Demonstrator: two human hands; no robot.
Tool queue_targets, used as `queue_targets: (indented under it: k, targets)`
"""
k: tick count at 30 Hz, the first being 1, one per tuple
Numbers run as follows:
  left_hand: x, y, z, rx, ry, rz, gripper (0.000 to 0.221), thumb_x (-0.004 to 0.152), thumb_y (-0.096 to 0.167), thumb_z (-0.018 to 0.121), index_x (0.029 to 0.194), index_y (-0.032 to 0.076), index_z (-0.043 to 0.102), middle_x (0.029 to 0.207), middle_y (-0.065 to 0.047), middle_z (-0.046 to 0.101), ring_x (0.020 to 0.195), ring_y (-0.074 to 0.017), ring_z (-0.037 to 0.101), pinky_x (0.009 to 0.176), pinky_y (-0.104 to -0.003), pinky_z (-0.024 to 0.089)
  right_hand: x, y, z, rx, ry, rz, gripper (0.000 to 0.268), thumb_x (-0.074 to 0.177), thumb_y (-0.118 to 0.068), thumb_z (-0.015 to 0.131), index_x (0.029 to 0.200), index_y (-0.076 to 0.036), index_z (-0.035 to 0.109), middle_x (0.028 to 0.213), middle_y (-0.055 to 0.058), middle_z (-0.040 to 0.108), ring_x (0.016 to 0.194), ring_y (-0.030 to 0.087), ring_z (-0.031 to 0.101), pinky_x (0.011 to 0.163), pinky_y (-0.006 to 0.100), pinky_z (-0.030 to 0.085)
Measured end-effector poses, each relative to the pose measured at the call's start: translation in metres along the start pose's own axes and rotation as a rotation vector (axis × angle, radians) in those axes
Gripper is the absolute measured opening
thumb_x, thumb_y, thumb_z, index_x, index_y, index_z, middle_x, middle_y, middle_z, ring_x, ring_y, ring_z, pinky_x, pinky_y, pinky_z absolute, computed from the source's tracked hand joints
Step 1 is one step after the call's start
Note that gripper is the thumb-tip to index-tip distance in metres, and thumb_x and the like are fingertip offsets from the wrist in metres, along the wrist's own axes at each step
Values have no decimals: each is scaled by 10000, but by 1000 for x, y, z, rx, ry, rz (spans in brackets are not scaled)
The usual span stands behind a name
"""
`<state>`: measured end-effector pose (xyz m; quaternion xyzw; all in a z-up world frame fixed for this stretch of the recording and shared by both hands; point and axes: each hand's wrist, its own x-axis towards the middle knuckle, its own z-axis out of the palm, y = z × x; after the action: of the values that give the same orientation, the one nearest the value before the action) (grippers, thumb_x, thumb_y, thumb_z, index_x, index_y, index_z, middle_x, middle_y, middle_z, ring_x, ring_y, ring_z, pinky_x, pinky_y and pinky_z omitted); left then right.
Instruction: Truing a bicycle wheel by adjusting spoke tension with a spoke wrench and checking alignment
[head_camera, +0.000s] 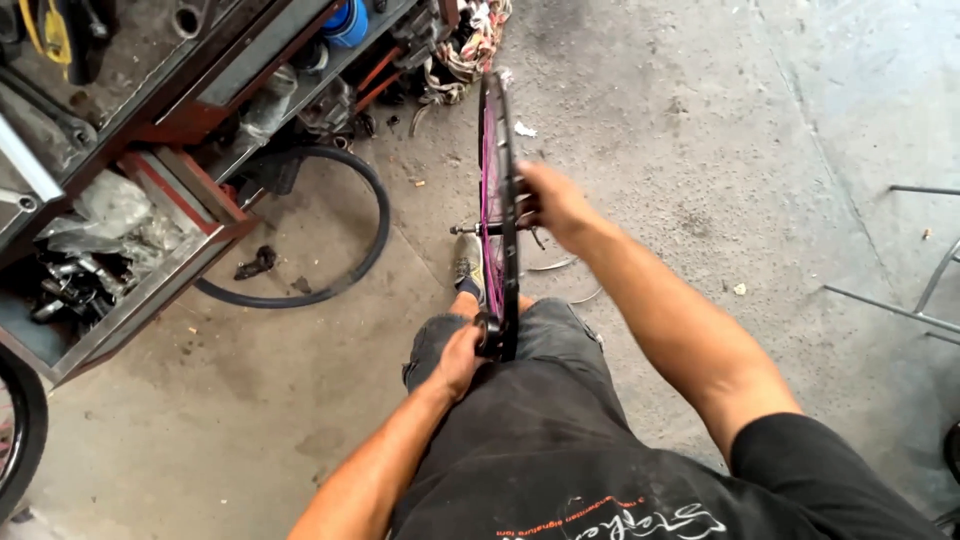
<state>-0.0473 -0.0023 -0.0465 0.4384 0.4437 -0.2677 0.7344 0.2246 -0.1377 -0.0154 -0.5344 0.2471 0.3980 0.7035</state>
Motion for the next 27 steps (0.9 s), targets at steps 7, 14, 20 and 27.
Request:
queue_targets:
  k: [7, 14, 20, 27]
  targets:
    - [6, 47, -28, 4, 63, 38, 380, 997, 244, 531, 1091, -53, 750, 1031, -233, 713, 985, -354, 706, 746, -496, 660, -41, 27, 18, -284, -136, 81, 450, 846, -386, 808, 1186, -109, 702, 903, 96, 694, 827, 245, 674, 663, 403, 598]
    - [17, 128, 13, -306, 15, 73, 332, 1008, 283, 524, 1051, 29, 735, 1089, -182, 763, 1015, -322, 753, 842, -557, 646, -100, 120, -28, -922, -570, 118, 709, 789, -239, 814, 1462, -143, 610, 1132, 132, 796, 1160, 305, 725, 1009, 500, 555]
    - [32, 88, 7, -213, 33, 75, 263, 956, 216, 558, 922, 5, 713, 910, -162, 649, 915, -311, 665, 844, -539, 634, -89, 114, -29, -1183, -762, 17, 672, 810, -219, 708, 1463, -103, 597, 1192, 196, 772, 1194, 418, 694, 1014, 565, 540]
    - [-40, 73, 2, -63, -31, 93, 349, 1005, 285, 495, 1010, 23, 725, 955, -153, 651, 943, -272, 636, 830, -462, 623, -33, 10, -11, -518, -113, -43, 443, 963, -290, 700, 1343, -67, 664, 1005, 128, 761, 945, 275, 757, 735, 389, 604]
